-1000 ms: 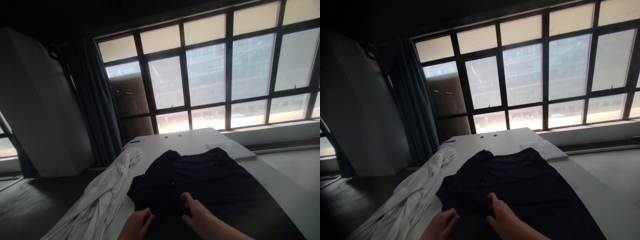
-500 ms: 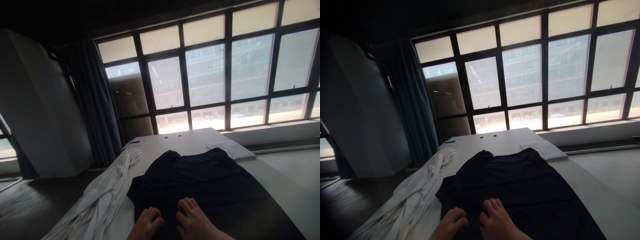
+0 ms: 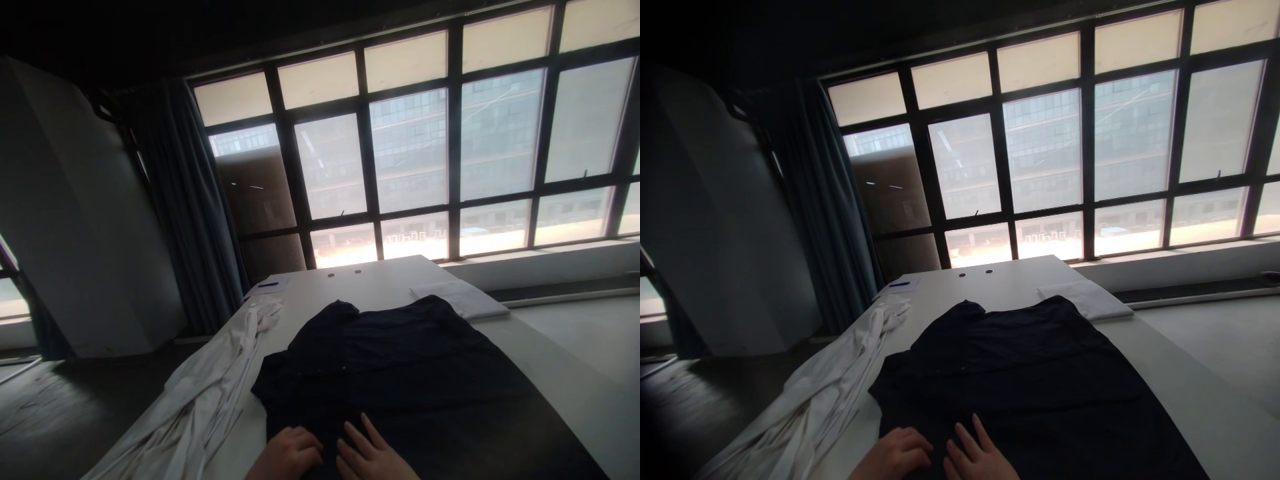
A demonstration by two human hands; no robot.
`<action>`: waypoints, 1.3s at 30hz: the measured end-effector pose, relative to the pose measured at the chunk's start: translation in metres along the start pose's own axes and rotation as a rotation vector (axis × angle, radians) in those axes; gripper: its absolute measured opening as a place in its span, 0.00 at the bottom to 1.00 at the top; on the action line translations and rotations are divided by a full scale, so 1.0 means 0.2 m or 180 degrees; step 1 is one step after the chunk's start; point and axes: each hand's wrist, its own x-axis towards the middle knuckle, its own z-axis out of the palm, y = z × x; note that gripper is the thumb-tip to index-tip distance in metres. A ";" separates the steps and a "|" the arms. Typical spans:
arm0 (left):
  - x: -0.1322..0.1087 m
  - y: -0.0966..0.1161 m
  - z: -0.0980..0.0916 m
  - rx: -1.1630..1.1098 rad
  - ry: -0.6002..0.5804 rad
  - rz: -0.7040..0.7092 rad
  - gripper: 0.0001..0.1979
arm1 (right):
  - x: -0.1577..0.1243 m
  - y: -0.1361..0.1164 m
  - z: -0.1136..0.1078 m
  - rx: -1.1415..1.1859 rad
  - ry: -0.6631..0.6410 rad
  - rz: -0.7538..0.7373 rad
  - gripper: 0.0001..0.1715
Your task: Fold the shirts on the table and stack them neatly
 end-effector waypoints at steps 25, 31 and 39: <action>-0.13 -0.11 -0.14 -0.1341 0.0204 -0.1280 0.03 | -0.09 0.11 -0.23 -0.0176 -0.0930 0.1032 0.29; -0.15 -0.16 -0.08 -0.1878 0.0535 -0.1539 0.11 | -0.36 0.34 -0.48 0.0314 -0.1644 0.1327 0.29; -0.11 -0.20 -0.03 -0.2050 0.0910 -0.1607 0.23 | -0.76 0.77 -0.84 0.0573 -0.2423 0.2835 0.34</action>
